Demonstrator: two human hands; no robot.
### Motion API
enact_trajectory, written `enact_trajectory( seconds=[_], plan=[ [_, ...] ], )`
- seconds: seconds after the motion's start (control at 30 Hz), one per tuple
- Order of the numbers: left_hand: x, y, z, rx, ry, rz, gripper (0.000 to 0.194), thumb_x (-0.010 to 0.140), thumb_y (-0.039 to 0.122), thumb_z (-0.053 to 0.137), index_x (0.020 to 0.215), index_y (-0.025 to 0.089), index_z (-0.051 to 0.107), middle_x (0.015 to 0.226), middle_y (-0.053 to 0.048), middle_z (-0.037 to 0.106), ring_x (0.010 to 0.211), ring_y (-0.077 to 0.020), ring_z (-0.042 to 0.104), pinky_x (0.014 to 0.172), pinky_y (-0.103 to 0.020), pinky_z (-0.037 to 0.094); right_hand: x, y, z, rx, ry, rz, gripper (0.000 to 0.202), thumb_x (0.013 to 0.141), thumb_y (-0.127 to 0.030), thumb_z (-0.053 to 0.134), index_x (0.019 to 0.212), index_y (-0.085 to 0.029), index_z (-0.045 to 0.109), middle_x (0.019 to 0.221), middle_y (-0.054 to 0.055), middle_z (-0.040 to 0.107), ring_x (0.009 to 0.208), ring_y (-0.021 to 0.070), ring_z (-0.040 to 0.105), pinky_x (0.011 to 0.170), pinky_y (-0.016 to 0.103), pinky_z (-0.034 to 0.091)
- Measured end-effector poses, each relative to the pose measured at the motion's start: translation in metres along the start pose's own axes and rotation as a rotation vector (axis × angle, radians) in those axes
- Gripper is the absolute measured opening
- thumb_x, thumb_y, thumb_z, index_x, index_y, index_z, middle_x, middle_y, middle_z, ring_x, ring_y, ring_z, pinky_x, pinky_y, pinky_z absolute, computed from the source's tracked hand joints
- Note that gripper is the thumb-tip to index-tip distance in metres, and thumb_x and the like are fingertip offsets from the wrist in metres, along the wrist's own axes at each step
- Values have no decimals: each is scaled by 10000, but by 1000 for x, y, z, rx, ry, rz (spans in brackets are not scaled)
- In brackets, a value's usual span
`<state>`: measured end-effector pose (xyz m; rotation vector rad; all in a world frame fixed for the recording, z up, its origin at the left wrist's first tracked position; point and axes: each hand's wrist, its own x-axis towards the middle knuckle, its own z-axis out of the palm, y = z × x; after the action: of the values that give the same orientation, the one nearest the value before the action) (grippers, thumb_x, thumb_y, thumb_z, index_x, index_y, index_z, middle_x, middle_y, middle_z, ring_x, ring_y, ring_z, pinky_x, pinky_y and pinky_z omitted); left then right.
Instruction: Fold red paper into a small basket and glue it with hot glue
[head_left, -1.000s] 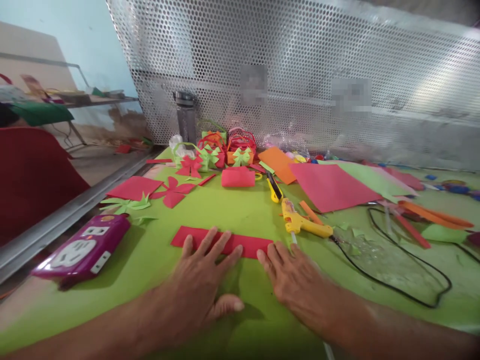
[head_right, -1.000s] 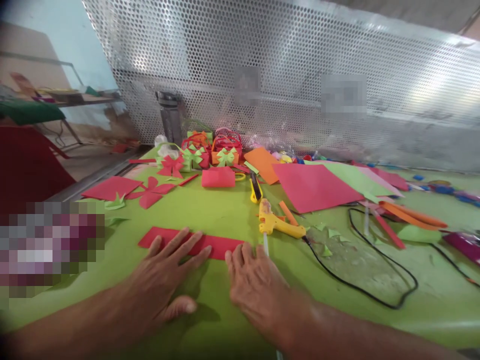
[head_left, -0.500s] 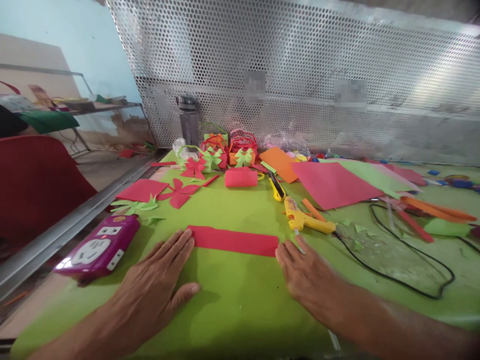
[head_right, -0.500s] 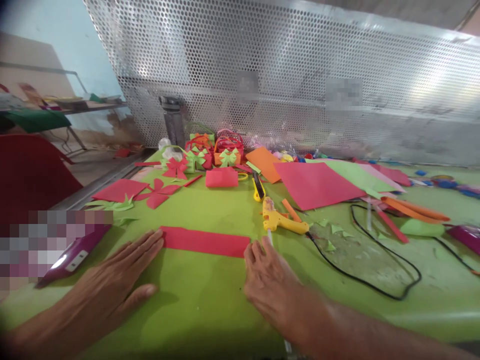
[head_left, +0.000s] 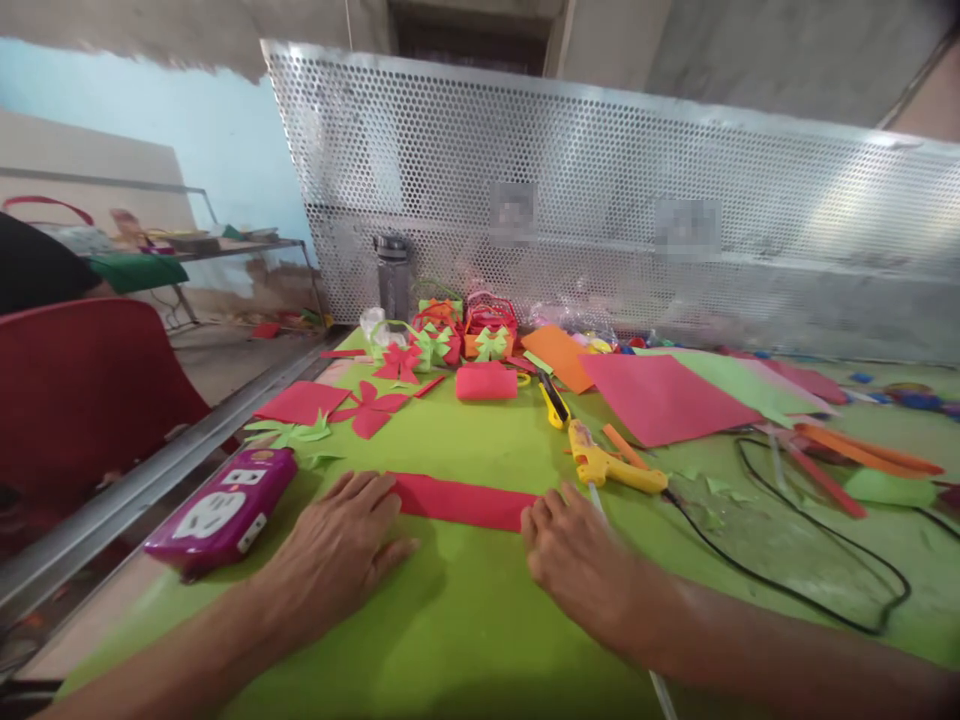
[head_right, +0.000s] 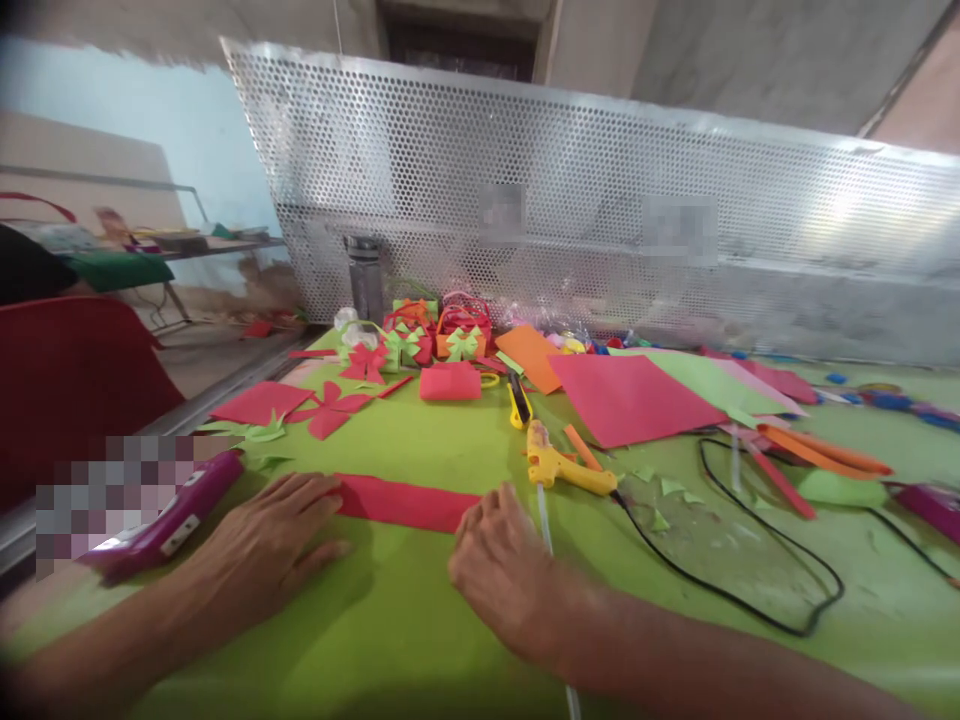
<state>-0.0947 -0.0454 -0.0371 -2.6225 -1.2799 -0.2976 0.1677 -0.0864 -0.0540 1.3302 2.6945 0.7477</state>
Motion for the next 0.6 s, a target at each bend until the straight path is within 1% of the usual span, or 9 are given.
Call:
enact_trajectory(
  seconds=[0.1, 0.17, 0.23, 0.3, 0.37, 0.4, 0.43, 0.5, 0.6],
  plan=[
    [4, 3, -5, 4, -38, -17, 270, 825, 398, 502, 824, 154, 616, 927, -96, 630, 872, -253, 575, 727, -390, 488, 9, -4, -7, -165, -30, -49, 250, 713, -46, 491, 907, -145, 615, 845, 116, 641, 845, 255, 573, 789, 440, 429],
    [9, 7, -7, 19, -64, -32, 271, 832, 384, 489, 822, 142, 611, 881, -83, 629, 838, -244, 577, 726, -392, 483, 15, -3, -13, -173, -116, -54, 172, 703, -42, 505, 776, -147, 619, 699, 95, 624, 686, 226, 570, 653, 393, 445],
    [17, 13, -7, 44, -71, -33, 288, 843, 380, 466, 885, 133, 607, 875, -67, 627, 848, -244, 579, 763, -410, 467, 22, 2, -19, -177, -137, -30, 141, 696, -31, 517, 736, -132, 606, 633, 71, 595, 624, 206, 556, 589, 362, 431],
    [28, 20, -5, 50, -53, -3, 303, 848, 355, 460, 1013, 130, 577, 938, -69, 627, 909, -252, 574, 804, -425, 452, 29, 8, -21, -176, -127, 5, 132, 693, -23, 525, 738, -128, 592, 619, 57, 586, 610, 197, 552, 575, 347, 422],
    [42, 28, -3, 42, -56, 61, 258, 871, 281, 432, 1033, 137, 573, 950, -66, 635, 908, -234, 583, 814, -407, 454, 33, 16, -21, -165, -90, 32, 135, 703, -22, 520, 755, -135, 572, 640, 54, 590, 631, 203, 558, 596, 352, 417],
    [48, 32, -3, 46, -75, 79, 229, 876, 239, 418, 983, 139, 594, 911, -65, 644, 876, -230, 593, 797, -396, 463, 35, 19, -21, -154, -69, 46, 141, 711, -21, 511, 768, -139, 560, 659, 56, 594, 647, 207, 562, 609, 357, 414],
    [55, 35, -2, 50, -109, 131, 220, 876, 202, 405, 912, 146, 615, 846, -58, 653, 815, -223, 604, 761, -387, 477, 36, 23, -21, -131, -55, 53, 148, 719, -17, 500, 780, -142, 550, 671, 55, 595, 655, 208, 565, 612, 354, 410],
    [64, 40, -2, 69, -129, 165, 252, 856, 93, 379, 835, 142, 625, 789, -58, 650, 770, -206, 607, 734, -349, 481, 38, 30, -21, -47, -71, 65, 168, 732, -3, 480, 795, -147, 538, 681, 45, 599, 652, 193, 573, 596, 327, 401],
    [68, 43, -2, 89, -140, 165, 338, 812, -17, 314, 802, 116, 625, 771, -63, 637, 769, -192, 603, 699, -296, 477, 39, 35, -20, 57, -96, 70, 170, 763, -3, 461, 801, -148, 541, 675, 31, 600, 649, 166, 580, 573, 292, 388]
  ],
)
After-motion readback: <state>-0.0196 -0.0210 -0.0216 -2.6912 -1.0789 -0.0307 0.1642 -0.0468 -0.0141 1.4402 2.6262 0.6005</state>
